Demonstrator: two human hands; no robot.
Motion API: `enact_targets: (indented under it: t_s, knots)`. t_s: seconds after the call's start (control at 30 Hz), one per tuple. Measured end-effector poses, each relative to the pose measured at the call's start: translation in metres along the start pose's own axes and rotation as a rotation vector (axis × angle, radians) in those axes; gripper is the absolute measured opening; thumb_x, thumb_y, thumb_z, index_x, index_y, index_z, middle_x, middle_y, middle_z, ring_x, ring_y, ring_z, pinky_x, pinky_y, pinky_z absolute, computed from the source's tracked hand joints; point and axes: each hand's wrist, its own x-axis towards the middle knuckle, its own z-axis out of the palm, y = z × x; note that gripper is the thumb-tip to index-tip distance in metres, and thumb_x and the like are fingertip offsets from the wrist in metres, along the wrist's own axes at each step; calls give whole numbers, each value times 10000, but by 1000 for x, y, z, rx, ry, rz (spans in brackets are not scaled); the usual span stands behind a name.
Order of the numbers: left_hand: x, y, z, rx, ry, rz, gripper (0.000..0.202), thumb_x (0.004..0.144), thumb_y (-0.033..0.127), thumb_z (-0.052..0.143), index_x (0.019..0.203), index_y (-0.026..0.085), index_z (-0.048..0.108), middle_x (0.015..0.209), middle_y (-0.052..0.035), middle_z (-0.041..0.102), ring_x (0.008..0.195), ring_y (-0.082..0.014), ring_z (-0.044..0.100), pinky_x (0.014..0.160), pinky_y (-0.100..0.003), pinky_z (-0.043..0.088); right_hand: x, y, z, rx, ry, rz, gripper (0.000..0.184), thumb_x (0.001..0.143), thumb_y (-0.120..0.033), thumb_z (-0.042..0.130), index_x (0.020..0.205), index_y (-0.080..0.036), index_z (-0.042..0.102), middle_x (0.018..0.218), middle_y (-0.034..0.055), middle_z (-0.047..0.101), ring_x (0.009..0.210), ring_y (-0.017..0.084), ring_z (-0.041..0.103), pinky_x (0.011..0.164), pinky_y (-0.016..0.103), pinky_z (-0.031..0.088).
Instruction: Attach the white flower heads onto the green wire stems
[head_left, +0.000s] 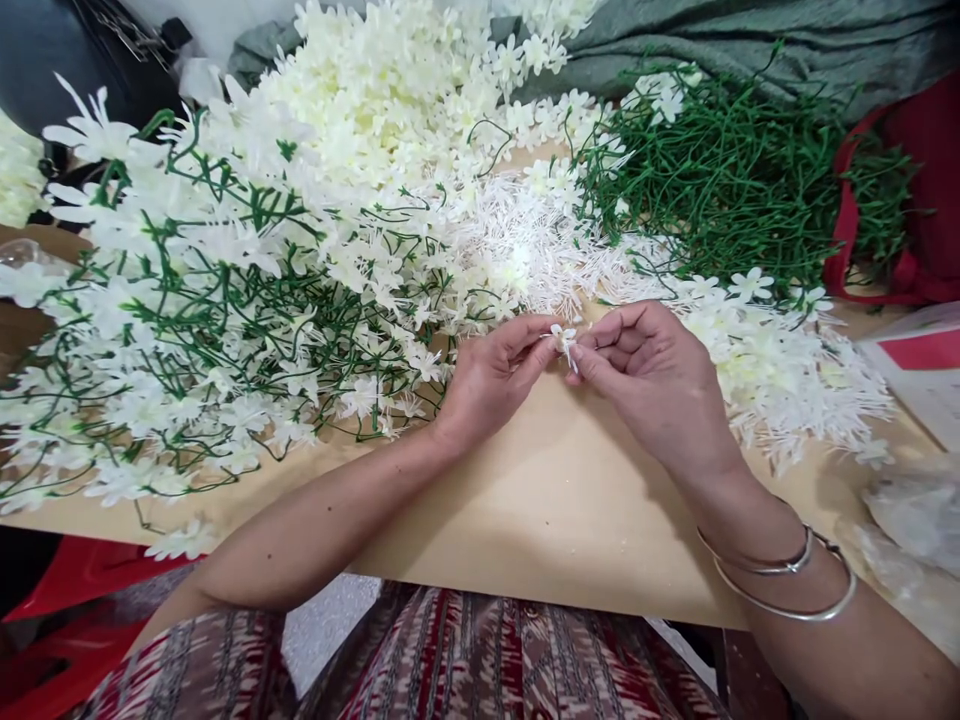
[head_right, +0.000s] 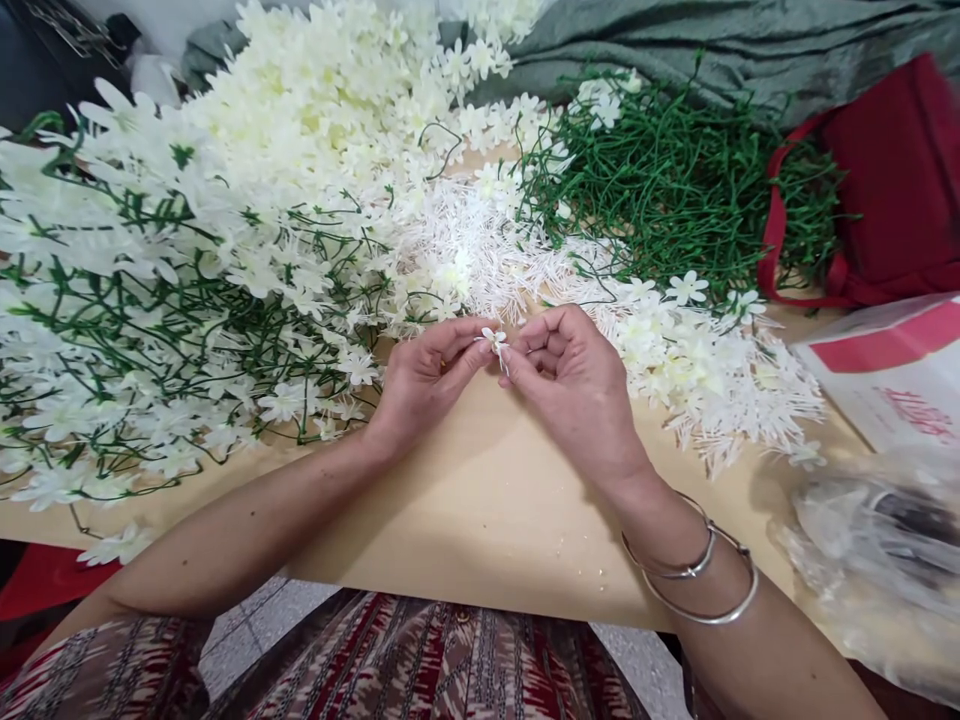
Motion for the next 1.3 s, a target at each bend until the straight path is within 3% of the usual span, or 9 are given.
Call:
enact_targets:
  t_s: [0.13,0.3,0.4,0.57,0.7,0.8,1.03,1.2,1.3]
  knots:
    - [-1,2,-2,172,-37,87,227,1015,294,625,1179,204,754,1017,-54,816,850,-175,762,788,-288,612,1,-3,1,48,33,87,319,740,-224,824,835,-280,525,669,-55,642,582,145,675,553,297,575]
    - [-1,1,-2,258,-72,168,241,1024,288,592,1188,210,752,1063,-54,817,896,-171,767,824,-280,608,3,-6,2,118,82,130,342,688,-176,832,819,-277,533,635,-77,621,535,114,640,543,264,562]
    - [0,1,-1,173,-74,143,222,1006,308,634,1154,199,759,1024,-61,820,897,-179,777,829,-282,620,3,-5,4,148,77,102,368,683,-195,867,839,-283,546,664,-78,641,550,119,648,559,271,569]
    - [1,-1,0,-188,-110,23,324,914,393,783,1151,177,735,1012,-71,822,959,-206,794,927,-350,648,5,-5,2,187,59,36,388,710,-264,916,880,-274,567,695,-64,688,576,128,682,571,275,569]
    - [3,-5,0,-219,-37,33,310,916,466,772,1051,188,760,1006,-62,816,919,-180,784,873,-321,646,7,0,-2,228,2,41,371,719,-328,929,854,-248,592,690,-60,705,560,119,686,559,263,567]
    - [4,-6,1,-241,-12,63,284,922,457,769,1013,188,765,963,-51,812,851,-150,769,807,-278,633,6,4,-4,191,-7,10,293,765,-353,902,861,-266,639,723,-38,720,606,145,701,604,310,605]
    - [4,-5,-1,-190,55,76,191,930,360,752,947,171,730,886,-30,789,797,-123,730,745,-232,595,-4,-1,2,-32,28,-109,238,764,-217,871,887,-263,672,846,-2,723,742,162,688,722,341,601]
    - [4,-2,-4,-137,26,116,172,977,352,694,983,184,726,926,-35,781,853,-138,741,786,-246,587,-4,-1,3,-111,41,-173,256,810,-177,820,1014,-275,700,924,1,710,755,151,662,728,338,583]
    - [4,1,-5,-90,1,184,203,1003,390,665,1018,193,711,979,-48,771,910,-146,743,825,-258,588,-3,-1,0,-165,18,-213,167,857,-202,783,1001,-272,734,948,12,722,803,167,663,747,357,566]
